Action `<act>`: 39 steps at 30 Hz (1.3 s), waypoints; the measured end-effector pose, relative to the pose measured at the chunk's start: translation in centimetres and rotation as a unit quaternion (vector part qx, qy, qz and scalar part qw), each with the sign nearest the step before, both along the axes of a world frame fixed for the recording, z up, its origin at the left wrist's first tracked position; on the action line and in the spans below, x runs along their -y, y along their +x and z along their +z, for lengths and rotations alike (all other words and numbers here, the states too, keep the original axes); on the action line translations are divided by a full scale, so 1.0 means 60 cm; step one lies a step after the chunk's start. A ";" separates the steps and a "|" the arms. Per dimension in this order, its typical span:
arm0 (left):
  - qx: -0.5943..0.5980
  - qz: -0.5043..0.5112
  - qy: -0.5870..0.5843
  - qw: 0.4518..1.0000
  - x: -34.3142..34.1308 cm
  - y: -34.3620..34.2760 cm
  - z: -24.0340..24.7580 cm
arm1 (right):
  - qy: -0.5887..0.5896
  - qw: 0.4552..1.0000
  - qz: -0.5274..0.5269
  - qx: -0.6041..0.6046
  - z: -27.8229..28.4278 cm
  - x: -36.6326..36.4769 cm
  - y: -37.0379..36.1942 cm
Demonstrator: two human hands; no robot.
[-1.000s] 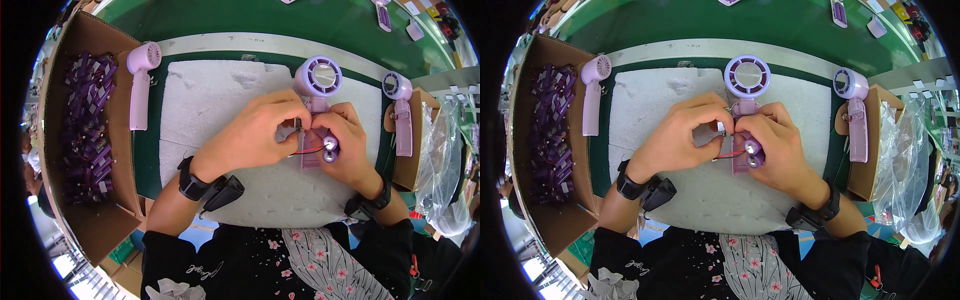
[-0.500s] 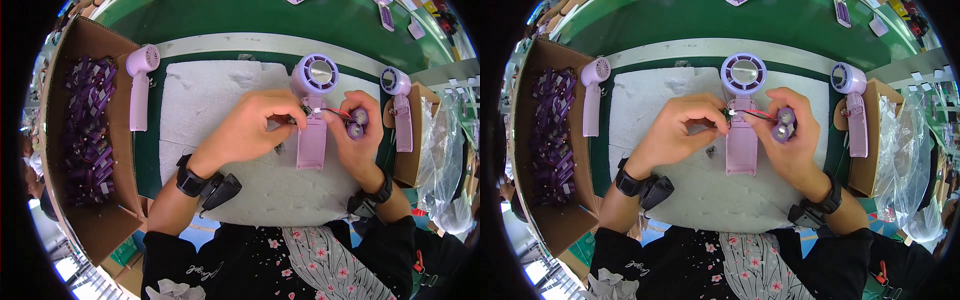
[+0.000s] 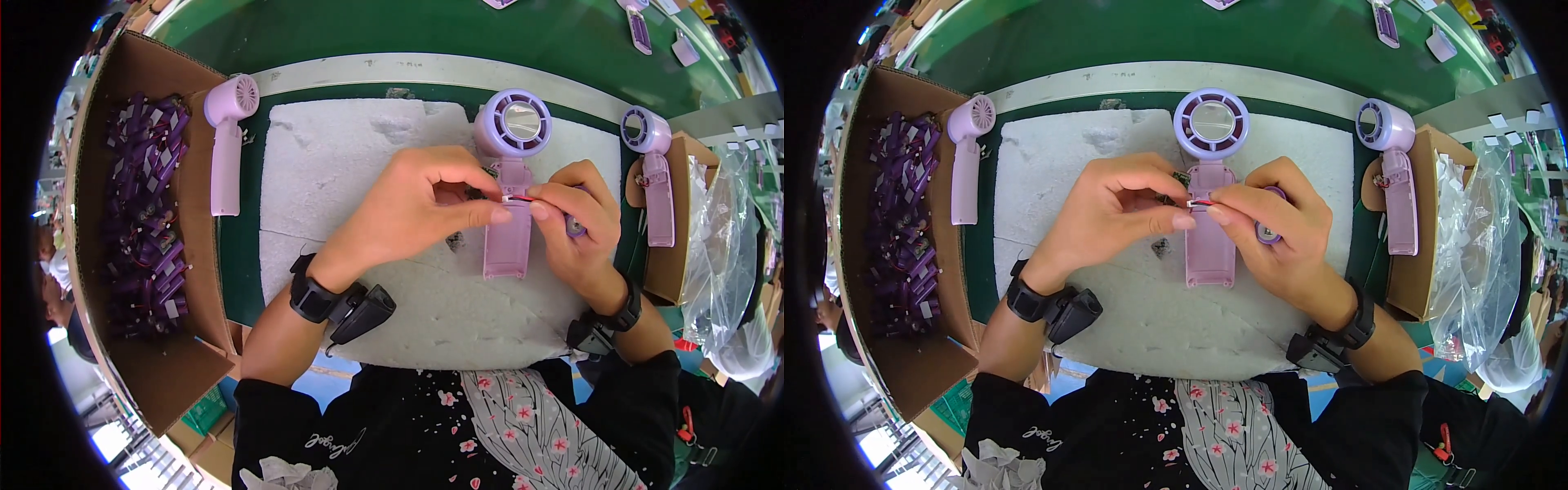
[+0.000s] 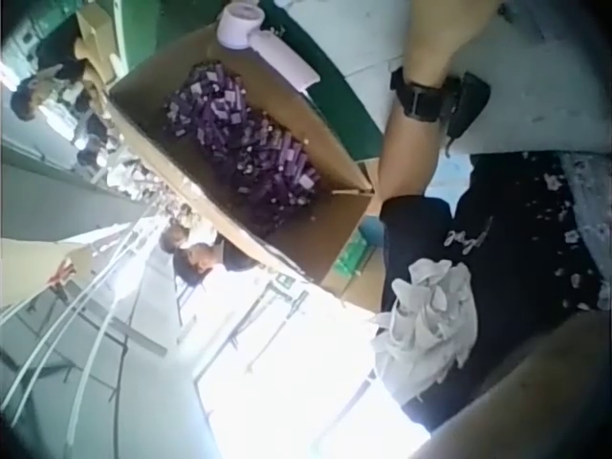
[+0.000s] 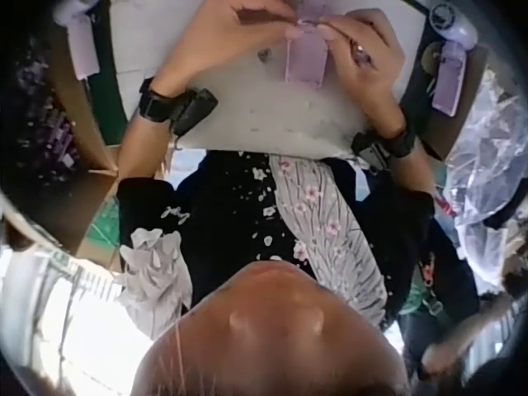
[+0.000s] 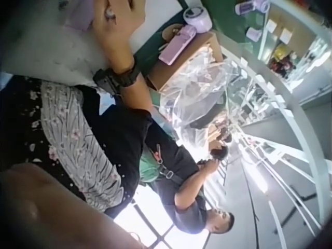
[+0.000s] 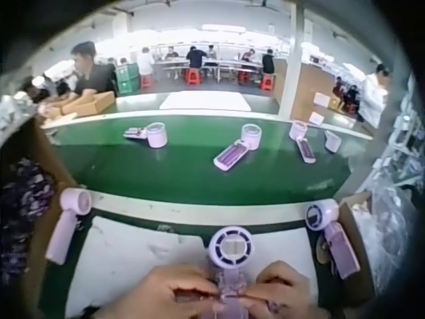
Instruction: The person retrieves a battery from a box and connects its wires to a circuit board inside a handheld fan housing. They press a button to test the light, tuck the battery and wires into the compartment, and then set the assembled unit aside.
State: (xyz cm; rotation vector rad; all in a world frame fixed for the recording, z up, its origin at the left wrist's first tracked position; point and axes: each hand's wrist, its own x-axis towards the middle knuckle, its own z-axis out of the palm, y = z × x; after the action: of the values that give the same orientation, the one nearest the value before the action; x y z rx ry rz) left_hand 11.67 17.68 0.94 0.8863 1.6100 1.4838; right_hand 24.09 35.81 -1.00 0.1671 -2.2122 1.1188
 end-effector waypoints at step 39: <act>0.112 -0.007 -0.006 0.994 0.011 -0.027 -0.003 | 0.119 0.991 0.027 0.062 -0.007 0.008 -0.001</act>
State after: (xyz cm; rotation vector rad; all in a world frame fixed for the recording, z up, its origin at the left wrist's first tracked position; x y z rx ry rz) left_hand 10.04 17.02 0.77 0.6965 1.4441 1.5036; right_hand 24.00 35.34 -1.40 0.2671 -2.4640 0.9121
